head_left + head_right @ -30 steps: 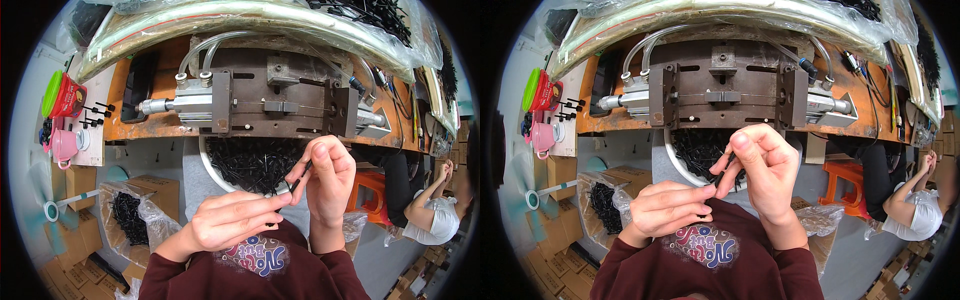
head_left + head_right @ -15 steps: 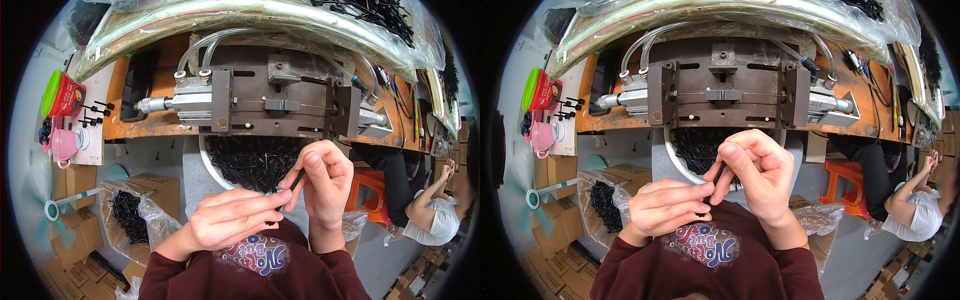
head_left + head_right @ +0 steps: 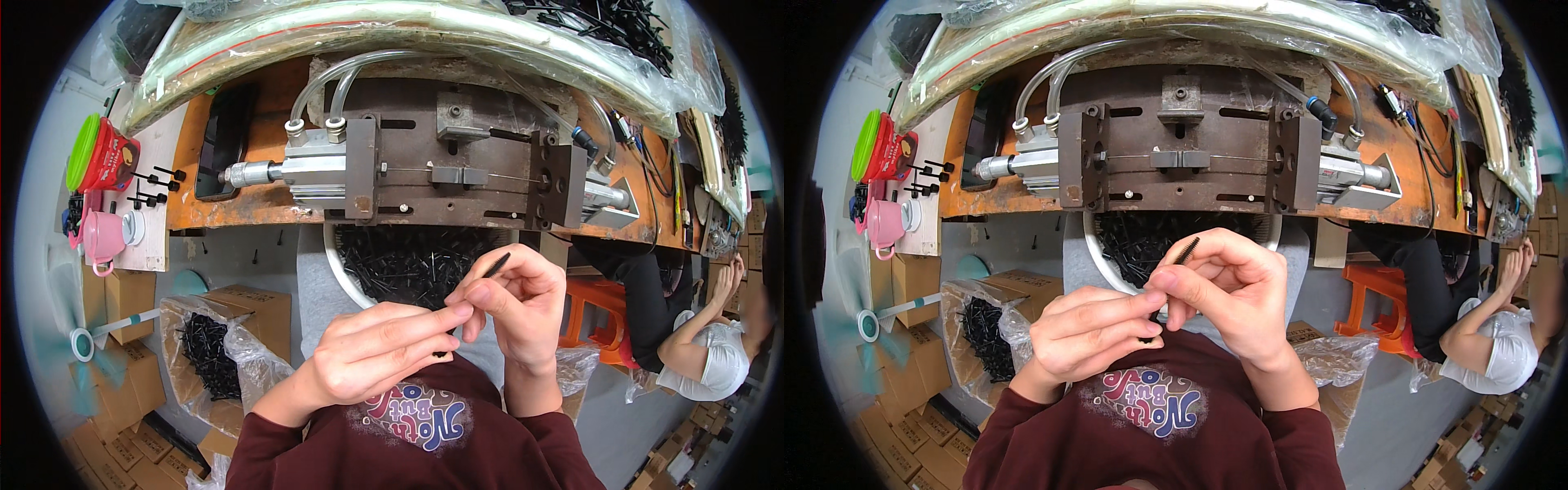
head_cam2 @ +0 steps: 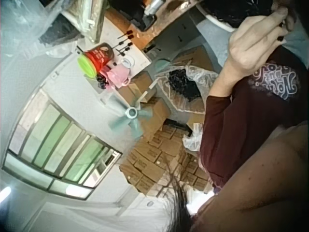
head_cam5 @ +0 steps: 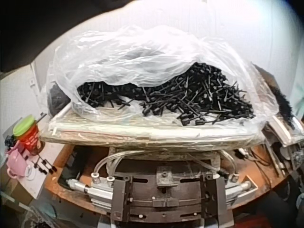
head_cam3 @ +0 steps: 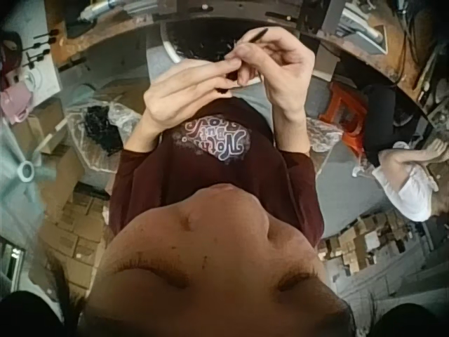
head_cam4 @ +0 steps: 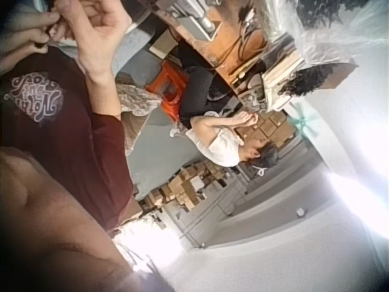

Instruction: Assembling small black plastic components using a pneumatic press.

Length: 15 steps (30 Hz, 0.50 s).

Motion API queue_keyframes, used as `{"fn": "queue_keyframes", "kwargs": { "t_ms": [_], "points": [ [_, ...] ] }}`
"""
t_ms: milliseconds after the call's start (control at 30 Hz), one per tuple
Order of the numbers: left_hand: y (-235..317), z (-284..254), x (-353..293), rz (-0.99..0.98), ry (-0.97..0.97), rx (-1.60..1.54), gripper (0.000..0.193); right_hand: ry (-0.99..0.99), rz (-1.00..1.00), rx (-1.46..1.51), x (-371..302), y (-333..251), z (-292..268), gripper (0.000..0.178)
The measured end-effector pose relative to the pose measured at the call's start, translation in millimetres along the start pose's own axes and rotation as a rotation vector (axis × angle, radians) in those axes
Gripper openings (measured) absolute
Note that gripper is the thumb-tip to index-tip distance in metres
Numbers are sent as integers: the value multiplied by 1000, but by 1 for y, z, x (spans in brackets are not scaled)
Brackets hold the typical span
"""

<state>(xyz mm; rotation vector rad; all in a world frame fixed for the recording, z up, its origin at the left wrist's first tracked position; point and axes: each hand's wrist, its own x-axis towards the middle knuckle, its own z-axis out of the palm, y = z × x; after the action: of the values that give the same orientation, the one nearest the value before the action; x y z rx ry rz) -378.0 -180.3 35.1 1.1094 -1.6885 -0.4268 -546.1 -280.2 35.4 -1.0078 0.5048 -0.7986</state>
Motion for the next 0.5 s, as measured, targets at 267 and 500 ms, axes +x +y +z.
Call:
{"fn": "queue_keyframes", "kwargs": {
  "t_ms": [267, 500],
  "points": [
    [-3, 5, 3, 8, 18, -59, 29, -18, -142, 30, 6, -2, -10, 18],
    [-9, 4, 5, 39, -7, -30, 29, 102, -164, -99, 9, -5, -2, 14]
  ]
}}
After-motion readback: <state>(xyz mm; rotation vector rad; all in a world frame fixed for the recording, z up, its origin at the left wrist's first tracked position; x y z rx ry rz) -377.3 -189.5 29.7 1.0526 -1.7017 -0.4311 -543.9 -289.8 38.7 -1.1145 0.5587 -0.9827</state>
